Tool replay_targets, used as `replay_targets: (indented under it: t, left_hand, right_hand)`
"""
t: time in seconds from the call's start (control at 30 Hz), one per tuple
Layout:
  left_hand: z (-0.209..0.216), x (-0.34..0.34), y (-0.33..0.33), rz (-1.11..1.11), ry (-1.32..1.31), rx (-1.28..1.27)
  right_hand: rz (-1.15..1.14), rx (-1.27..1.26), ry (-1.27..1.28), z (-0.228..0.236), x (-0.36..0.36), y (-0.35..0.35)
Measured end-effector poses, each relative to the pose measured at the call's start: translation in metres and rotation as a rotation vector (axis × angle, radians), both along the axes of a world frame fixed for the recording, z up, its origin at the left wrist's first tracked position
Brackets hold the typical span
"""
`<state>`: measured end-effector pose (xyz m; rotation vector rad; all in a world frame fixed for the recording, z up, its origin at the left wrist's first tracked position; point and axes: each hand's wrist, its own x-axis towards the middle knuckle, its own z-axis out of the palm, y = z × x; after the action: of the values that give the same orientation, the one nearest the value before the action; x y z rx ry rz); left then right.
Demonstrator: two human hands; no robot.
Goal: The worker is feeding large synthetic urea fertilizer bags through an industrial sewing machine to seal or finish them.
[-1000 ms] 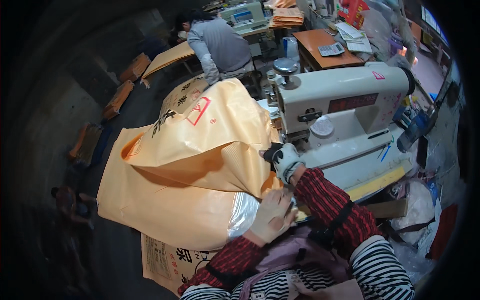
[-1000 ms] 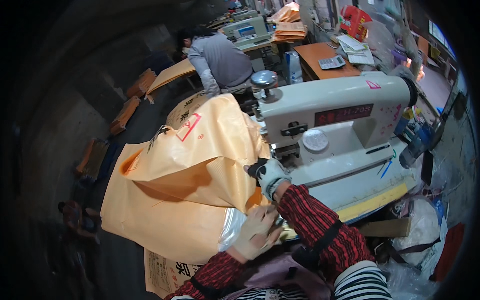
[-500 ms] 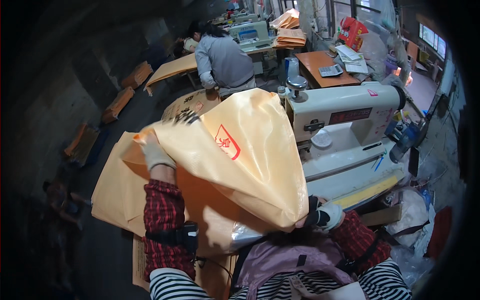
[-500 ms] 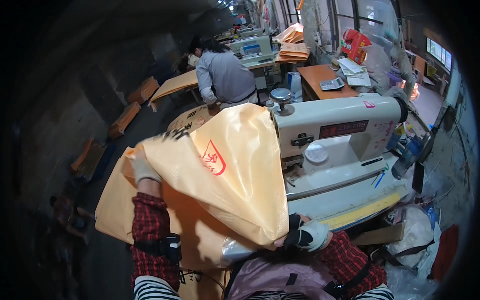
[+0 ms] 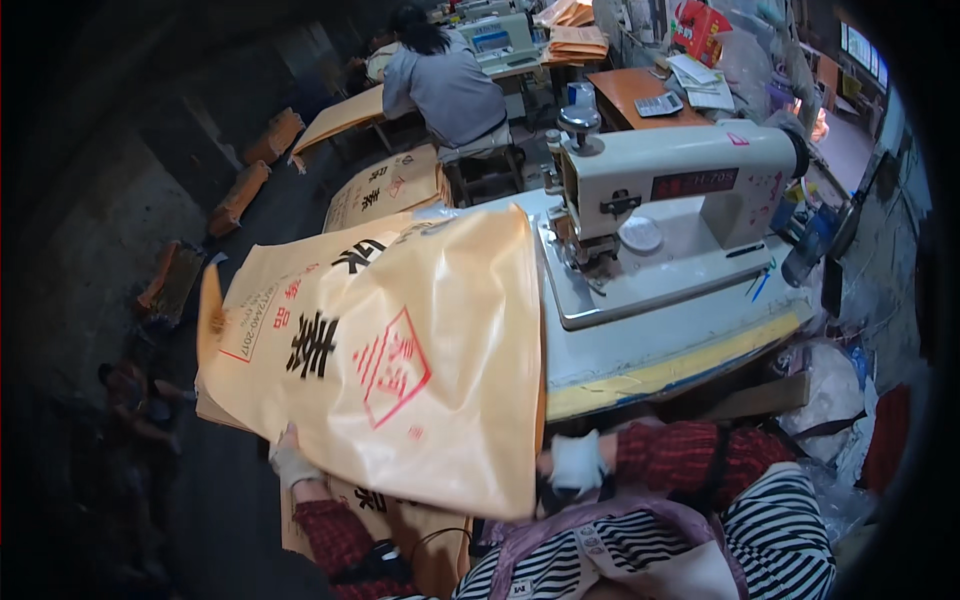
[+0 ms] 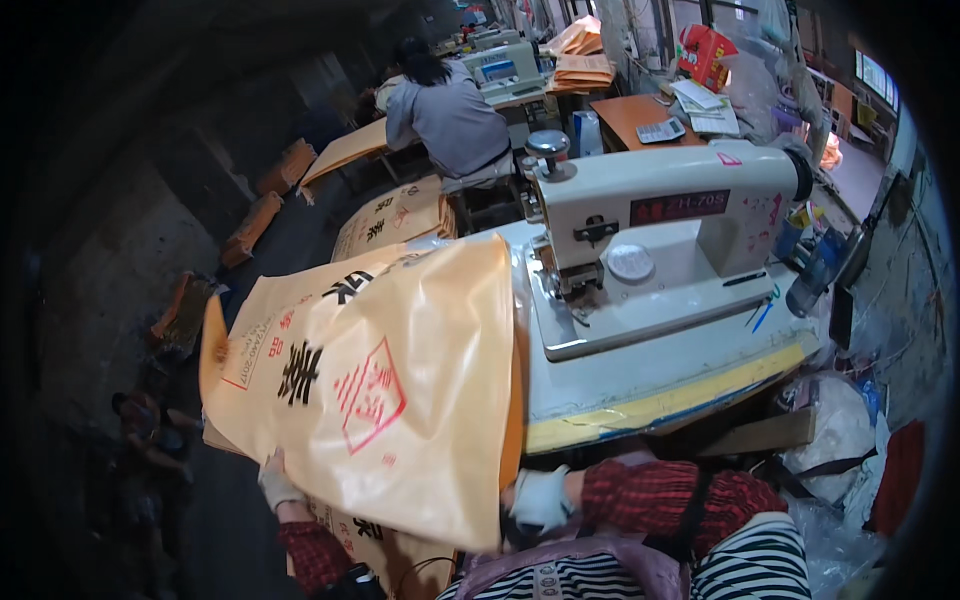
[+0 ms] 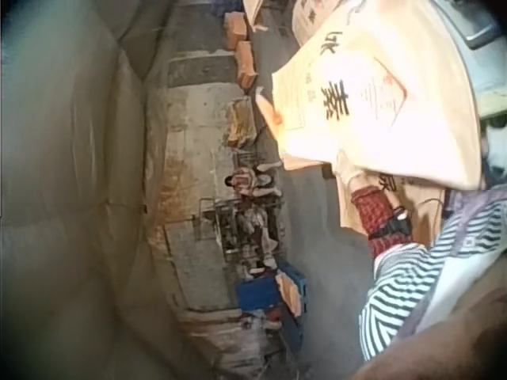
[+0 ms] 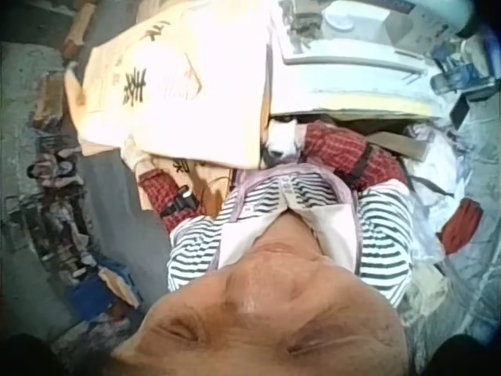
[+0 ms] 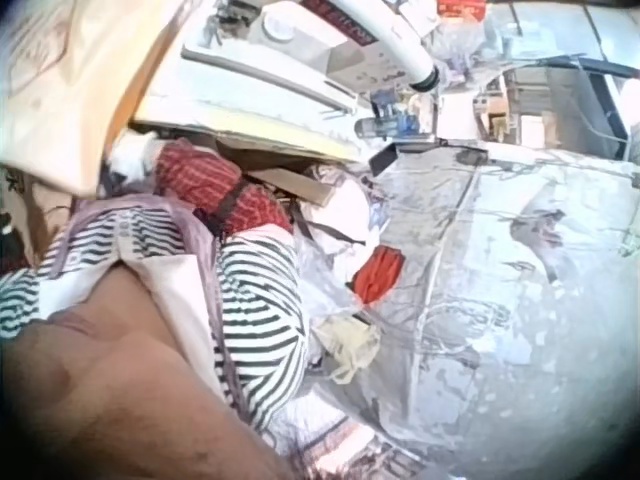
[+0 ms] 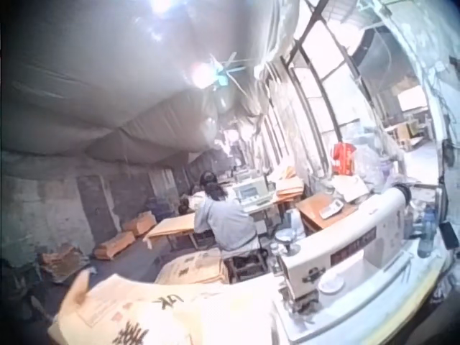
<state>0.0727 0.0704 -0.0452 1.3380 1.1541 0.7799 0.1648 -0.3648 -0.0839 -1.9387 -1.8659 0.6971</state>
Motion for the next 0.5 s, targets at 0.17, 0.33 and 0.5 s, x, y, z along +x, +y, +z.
replay_targets:
  t: [0.17,0.33,0.5]
  left_hand:
    - [-0.03,-0.143,0.092,-0.008,0.499,0.164]
    - [-0.062,-0.171,0.089,0.168,1.185,1.06]
    - [-0.032,-0.014,0.009,-0.307,0.436,1.13]
  right_hand:
    - [-0.36,-0.135,0.177,-0.017,0.032,-0.013]
    - [-0.934,0.557,0.234,-0.034,0.095,-0.011]
    - [-0.443,0.369,0.019,0.019,0.088,0.013]
